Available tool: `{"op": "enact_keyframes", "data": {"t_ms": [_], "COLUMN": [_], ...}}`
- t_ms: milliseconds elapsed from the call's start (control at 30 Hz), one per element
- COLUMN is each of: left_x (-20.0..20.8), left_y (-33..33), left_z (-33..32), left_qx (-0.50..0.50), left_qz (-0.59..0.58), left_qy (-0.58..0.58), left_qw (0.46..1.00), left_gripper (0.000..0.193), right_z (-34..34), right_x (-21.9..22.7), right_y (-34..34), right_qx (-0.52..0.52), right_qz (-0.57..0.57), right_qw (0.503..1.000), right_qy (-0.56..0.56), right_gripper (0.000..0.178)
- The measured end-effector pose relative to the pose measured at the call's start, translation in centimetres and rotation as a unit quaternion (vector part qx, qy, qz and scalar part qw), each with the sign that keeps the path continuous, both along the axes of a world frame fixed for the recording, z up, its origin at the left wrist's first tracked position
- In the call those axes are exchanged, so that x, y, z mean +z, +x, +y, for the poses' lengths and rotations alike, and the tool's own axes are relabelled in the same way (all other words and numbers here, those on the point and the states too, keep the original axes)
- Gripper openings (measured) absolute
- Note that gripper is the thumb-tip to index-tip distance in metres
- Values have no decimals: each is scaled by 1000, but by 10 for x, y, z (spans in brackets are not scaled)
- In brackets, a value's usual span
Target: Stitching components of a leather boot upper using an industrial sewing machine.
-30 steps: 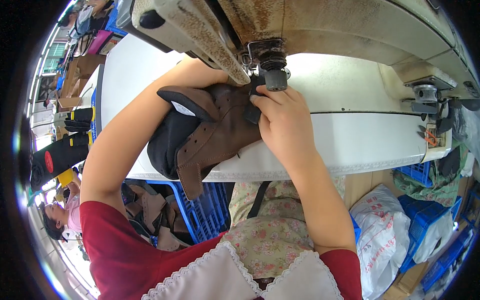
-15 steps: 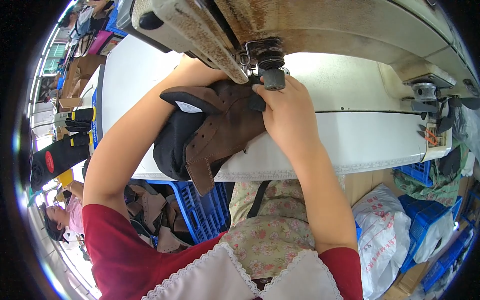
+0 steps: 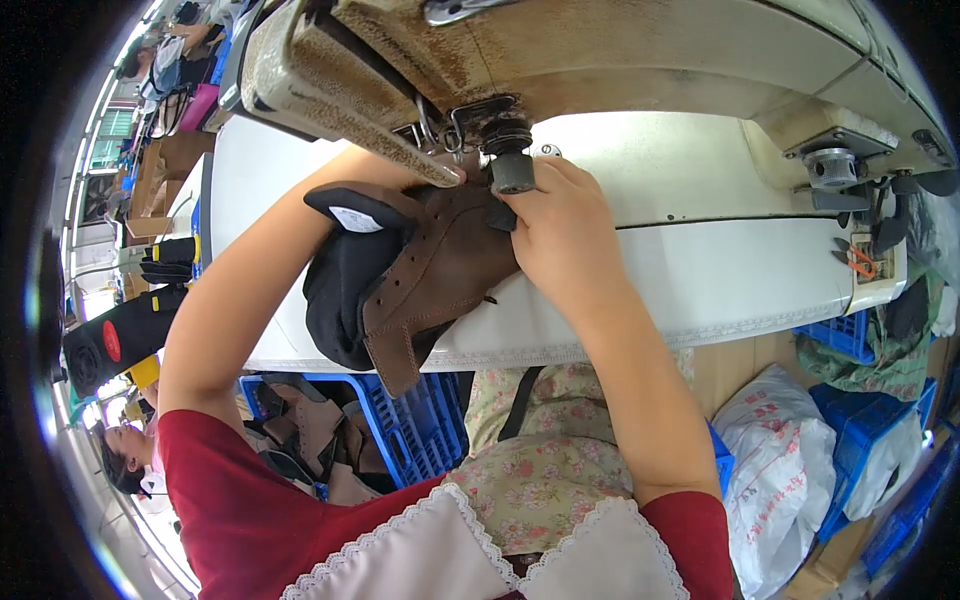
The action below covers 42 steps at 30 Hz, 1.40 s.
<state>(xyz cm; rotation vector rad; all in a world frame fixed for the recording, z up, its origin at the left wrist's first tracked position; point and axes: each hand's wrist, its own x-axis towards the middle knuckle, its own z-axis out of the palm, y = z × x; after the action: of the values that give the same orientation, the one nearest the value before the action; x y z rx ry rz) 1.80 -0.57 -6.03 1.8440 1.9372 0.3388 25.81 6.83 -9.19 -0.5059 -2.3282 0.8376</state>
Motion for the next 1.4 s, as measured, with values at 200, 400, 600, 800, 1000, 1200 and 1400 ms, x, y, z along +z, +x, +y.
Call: {"op": "enact_keyframes", "data": {"t_ms": [200, 400, 600, 800, 1000, 1200, 1400], "left_x": [-11, -14, -2, -6, -30, -33, -35], "left_y": [2, 10, 26, 28, 7, -8, -19], "left_z": [-7, -11, -12, -11, -5, 13, 0], "left_qx": [139, 175, 191, 214, 210, 194, 167], "left_qz": [-56, -50, -4, 60, 78, 84, 65], "left_qy": [-30, -25, 11, -17, -43, -9, 43], "left_qw": [988, 983, 982, 975, 974, 977, 983], "left_gripper": [73, 71, 44, 48, 99, 96, 78], "right_z": [-1, 3, 8, 10, 12, 12, 10], "right_x": [7, 2, 1, 4, 3, 5, 4], "right_y": [0, -1, -2, -1, -2, -2, -5], "right_qx": [-1, 21, 27, 26, 26, 27, 29], "right_qz": [-29, -38, -39, -45, -64, -67, -37], "right_qw": [999, 999, 999, 999, 998, 997, 999], "right_qy": [20, -17, -10, -9, -6, -9, 15], "right_gripper": [28, 39, 28, 29, 34, 33, 32]}}
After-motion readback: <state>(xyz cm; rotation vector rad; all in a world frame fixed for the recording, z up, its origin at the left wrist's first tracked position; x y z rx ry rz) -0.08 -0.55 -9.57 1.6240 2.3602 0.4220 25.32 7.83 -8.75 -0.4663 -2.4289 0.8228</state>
